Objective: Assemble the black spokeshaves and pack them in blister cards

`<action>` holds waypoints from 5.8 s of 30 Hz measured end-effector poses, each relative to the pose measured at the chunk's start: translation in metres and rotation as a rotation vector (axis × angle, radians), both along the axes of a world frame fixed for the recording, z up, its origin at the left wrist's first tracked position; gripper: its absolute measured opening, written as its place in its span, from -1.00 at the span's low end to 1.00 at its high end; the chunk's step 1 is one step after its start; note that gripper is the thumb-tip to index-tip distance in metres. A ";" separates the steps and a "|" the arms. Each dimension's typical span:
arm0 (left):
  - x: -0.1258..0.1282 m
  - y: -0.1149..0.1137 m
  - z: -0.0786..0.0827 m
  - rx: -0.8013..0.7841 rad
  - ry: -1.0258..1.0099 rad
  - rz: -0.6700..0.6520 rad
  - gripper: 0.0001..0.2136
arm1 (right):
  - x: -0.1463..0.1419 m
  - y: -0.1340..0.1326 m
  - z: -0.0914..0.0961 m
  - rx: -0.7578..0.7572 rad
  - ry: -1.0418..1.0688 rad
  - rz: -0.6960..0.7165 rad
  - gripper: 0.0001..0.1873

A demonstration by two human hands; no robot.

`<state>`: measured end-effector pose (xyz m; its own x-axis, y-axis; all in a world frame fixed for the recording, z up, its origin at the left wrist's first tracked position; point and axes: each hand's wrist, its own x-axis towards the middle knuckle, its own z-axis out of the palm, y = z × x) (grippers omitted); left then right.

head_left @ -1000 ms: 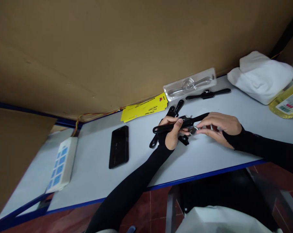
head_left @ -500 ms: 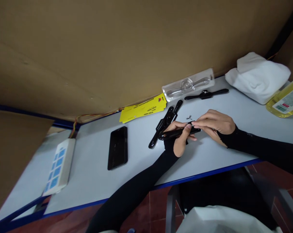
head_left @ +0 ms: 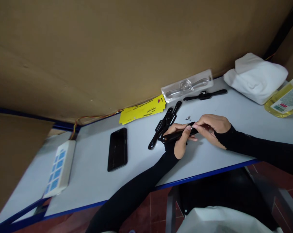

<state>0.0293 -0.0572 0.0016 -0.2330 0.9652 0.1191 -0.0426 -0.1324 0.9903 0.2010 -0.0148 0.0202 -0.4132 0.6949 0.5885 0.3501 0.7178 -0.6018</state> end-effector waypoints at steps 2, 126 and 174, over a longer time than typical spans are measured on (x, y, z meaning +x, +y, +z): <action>-0.003 0.002 -0.004 0.014 -0.006 -0.022 -0.65 | 0.002 0.001 -0.001 0.133 -0.083 -0.012 -0.74; -0.005 0.008 0.001 -0.070 -0.189 -0.030 -0.58 | 0.008 -0.015 0.002 0.120 -0.094 -0.045 -0.90; -0.007 0.011 0.005 -0.116 -0.203 -0.046 -0.52 | 0.006 -0.018 0.003 0.074 -0.054 -0.003 -0.96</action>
<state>0.0220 -0.0465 0.0062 -0.1965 0.9798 -0.0382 -0.2455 -0.0115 0.9693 0.2071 -0.0325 0.0229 -0.4435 0.6518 0.6152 0.3829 0.7584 -0.5275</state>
